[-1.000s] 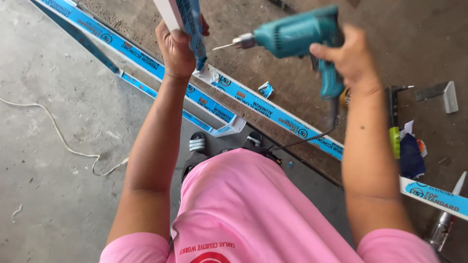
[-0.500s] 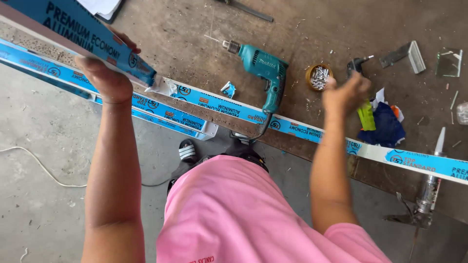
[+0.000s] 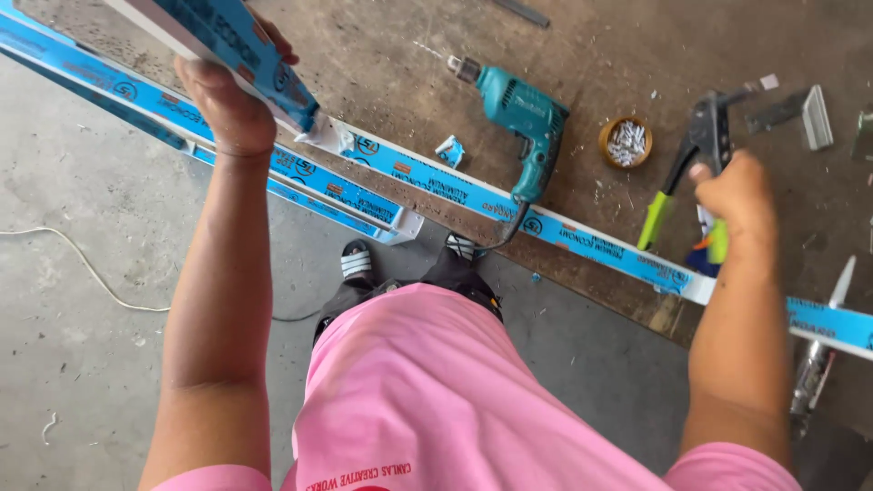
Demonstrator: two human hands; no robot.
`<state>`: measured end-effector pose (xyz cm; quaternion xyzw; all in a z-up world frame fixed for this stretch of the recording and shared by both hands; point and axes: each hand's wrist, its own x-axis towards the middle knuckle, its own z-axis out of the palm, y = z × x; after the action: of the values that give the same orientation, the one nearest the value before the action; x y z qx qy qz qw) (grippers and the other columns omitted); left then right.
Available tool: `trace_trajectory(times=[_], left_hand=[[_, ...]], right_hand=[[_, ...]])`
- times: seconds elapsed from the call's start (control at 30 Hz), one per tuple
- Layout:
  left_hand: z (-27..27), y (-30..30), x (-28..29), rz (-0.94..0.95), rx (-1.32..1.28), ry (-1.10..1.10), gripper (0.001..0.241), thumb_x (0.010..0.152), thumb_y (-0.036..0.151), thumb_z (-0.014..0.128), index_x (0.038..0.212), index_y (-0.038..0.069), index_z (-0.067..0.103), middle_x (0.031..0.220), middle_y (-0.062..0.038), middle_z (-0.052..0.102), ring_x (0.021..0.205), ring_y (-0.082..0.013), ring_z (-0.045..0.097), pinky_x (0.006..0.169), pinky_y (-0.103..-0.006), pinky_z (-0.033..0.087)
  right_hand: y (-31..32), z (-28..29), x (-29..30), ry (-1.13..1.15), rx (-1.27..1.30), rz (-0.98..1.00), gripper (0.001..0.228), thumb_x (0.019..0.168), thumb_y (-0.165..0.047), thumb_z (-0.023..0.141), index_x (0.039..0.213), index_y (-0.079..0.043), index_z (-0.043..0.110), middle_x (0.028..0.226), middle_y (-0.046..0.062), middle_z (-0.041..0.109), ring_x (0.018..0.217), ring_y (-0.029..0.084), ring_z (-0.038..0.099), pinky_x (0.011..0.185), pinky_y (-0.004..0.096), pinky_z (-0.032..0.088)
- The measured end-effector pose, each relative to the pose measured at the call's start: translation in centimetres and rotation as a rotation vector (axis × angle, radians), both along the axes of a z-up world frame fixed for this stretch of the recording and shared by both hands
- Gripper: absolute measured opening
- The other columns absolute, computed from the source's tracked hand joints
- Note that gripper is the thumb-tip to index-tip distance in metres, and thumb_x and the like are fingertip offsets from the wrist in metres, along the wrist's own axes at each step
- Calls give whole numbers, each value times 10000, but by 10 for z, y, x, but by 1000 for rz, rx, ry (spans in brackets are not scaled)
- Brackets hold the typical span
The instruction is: Assembling aluminum frame sections by drilling holes and installing rivets with a hand riveter.
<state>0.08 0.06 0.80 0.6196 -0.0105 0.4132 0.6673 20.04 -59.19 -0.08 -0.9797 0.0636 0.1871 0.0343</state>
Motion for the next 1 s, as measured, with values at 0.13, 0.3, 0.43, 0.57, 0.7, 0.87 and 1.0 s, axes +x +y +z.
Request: trace_trajectory(times=[0.13,0.3,0.43,0.57,0.7,0.87,1.0], left_hand=[[-5,5,9,-31,36,-69,878,945,825,481,913,-46,585,828,-213,600,694,-323,648,607,-417,532],[-2,4,4,-25,44,-35,914,944,837,466,884,-66,595,810,-214,622,685,-323,663,616,-412,561],[-2,6,5,-18,43,-14,909,927,854,471,832,-43,581,801,-206,613,698,-323,668,621,-416,560],[-4,3,2,-10,-3,14,886,940,826,475,855,-49,592,803,-212,606,703,-329,651,620,-420,553],[-15,7,3,11,-97,18,916,853,869,576,857,-47,602,799,-214,611,719,-319,666,625,-419,587],[-2,0,-2,-13,-9,-61,922,874,868,533,919,-48,631,820,-191,629,712,-290,665,611,-403,574],[-23,7,5,-56,-129,-48,869,835,826,657,942,-36,646,834,-191,659,736,-284,675,643,-401,579]], right_hand=[[25,107,-36,63,-236,82,478,1031,-394,650,1235,36,692,1186,361,717,1072,590,660,836,627,511],[25,87,-43,114,-22,124,399,984,-353,712,1175,-4,750,1132,313,746,1039,494,698,830,552,500],[36,75,-63,281,363,-151,202,870,-30,797,1048,29,723,846,147,654,686,318,626,649,423,510],[16,66,-109,392,649,-54,612,772,-166,851,406,-133,361,405,7,461,306,111,289,383,322,160],[135,41,-163,671,1693,-298,981,764,59,580,1629,-258,242,1601,266,403,1466,424,423,1110,660,389],[191,36,-190,711,2044,-215,684,957,-150,731,1531,-1,391,970,47,526,886,140,569,1009,519,537],[194,30,-192,680,1977,-330,555,856,-153,660,1364,-10,489,988,61,560,853,173,558,780,320,477]])
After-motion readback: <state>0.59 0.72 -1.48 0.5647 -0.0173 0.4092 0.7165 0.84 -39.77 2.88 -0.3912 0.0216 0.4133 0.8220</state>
